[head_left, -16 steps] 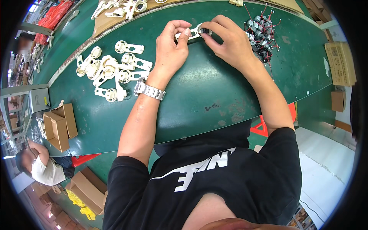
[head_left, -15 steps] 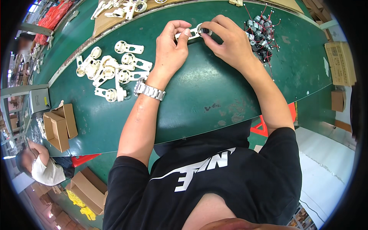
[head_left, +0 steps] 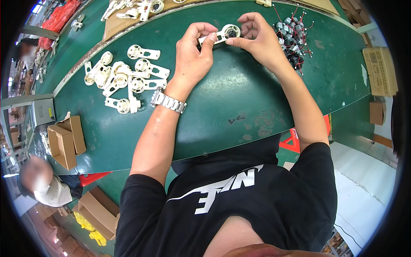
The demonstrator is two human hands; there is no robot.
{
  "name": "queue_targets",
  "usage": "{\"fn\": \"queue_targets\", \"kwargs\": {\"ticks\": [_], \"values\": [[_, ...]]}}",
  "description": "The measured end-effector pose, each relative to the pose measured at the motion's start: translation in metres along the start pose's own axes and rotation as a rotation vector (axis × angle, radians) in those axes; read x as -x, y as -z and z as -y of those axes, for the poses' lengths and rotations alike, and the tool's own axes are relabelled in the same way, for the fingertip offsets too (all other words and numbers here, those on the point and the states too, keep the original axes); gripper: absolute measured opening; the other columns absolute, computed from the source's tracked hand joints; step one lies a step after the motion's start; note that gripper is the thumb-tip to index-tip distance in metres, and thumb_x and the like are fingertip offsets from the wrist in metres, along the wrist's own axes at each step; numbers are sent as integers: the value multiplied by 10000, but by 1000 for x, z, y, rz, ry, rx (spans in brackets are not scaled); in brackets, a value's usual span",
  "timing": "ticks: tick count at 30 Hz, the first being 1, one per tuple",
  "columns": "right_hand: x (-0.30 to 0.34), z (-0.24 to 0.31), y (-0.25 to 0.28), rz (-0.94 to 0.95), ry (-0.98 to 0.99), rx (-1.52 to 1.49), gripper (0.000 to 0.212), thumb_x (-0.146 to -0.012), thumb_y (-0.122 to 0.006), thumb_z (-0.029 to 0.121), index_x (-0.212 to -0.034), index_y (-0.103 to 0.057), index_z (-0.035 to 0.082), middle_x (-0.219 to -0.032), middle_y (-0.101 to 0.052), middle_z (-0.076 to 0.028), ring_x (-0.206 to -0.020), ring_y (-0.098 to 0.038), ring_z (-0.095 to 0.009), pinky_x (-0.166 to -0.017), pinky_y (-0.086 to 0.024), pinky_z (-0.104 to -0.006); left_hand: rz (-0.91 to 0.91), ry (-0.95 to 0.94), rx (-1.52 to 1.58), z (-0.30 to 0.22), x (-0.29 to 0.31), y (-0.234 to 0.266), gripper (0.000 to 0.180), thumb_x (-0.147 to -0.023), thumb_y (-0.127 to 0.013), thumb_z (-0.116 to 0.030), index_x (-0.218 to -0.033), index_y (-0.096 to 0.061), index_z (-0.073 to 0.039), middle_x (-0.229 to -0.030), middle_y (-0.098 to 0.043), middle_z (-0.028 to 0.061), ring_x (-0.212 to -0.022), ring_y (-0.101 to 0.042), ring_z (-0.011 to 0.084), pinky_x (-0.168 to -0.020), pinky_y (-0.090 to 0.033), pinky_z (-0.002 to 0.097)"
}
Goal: Assembling small electronic units by inserting small motors with attached wires into plastic housings.
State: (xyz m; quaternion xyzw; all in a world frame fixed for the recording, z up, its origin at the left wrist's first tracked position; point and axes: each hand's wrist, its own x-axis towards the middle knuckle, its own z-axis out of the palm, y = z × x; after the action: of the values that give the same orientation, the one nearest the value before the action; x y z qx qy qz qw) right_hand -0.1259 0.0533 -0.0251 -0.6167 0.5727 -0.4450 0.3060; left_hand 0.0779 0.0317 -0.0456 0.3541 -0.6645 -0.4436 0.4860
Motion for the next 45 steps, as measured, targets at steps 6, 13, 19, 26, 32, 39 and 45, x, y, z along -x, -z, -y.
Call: {"fn": "queue_targets", "kwargs": {"ticks": [6, 13, 19, 26, 32, 39, 45], "values": [[-1, 12, 10, 317, -135, -207, 531, -905, -828, 173, -1371, -596, 68, -1070, -688, -42, -809, -628, -78, -636, -477, -212, -6, -2, 2, 3, 0, -1, 170, -1041, -635, -56, -1193, -594, 8, -1043, -692, 66, -952, -647, 97, -826, -518, 234], [-2, 15, 13, 413, -190, -321, 479, -1028, -680, 383, -1391, -629, 74, -1003, -720, -70, -795, -676, -113, -647, -529, -239, -7, -27, -43, 1, 2, -2, 166, -1036, -637, -49, -1190, -592, -8, -1040, -705, 51, -882, -642, 65, -720, -499, 212], [-4, -3, 10, 378, -200, -368, 337, -1045, -662, 311, -1271, -695, 63, -859, -710, -53, -674, -664, -103, -577, -522, -228, -7, -46, -106, -1, 4, -5, 155, -1017, -668, -65, -1155, -621, -12, -1021, -724, 43, -833, -626, 42, -660, -473, 202], [-7, 3, 4, 322, -247, -218, 293, -1072, -612, 305, -1215, -712, 69, -798, -676, -38, -627, -633, -97, -553, -519, -241, -9, -69, -121, -1, 5, -6, 164, -1014, -682, -76, -1150, -617, -12, -1011, -720, 33, -820, -612, 30, -643, -455, 196], [-8, 6, 19, 476, -307, -478, 439, -1105, -519, 416, -1320, -640, 53, -925, -698, -81, -743, -672, -125, -629, -562, -251, -39, 54, -3, 2, 2, -6, 188, -1025, -676, -86, -1165, -580, -5, -997, -708, 41, -842, -629, 48, -673, -475, 196], [-8, 7, 15, 426, -232, -351, 431, -1036, -661, 413, -1321, -651, 91, -900, -676, -51, -746, -646, -105, -629, -542, -253, -151, -8, 36, 1, 0, -5, 234, -1022, -673, -130, -1176, -564, 9, -991, -689, 61, -727, -594, 70, -619, -477, 242], [-14, 20, 32, 305, -201, -128, 348, -1028, -688, 350, -1252, -687, 84, -823, -613, 35, -740, -569, -65, -641, -468, -234, -416, -307, -1007, -21, -10, 36, 252, -843, -640, -41, -1092, -622, -13, -1033, -612, 170, -1008, -575, 354, -845, -472, 481]]}}
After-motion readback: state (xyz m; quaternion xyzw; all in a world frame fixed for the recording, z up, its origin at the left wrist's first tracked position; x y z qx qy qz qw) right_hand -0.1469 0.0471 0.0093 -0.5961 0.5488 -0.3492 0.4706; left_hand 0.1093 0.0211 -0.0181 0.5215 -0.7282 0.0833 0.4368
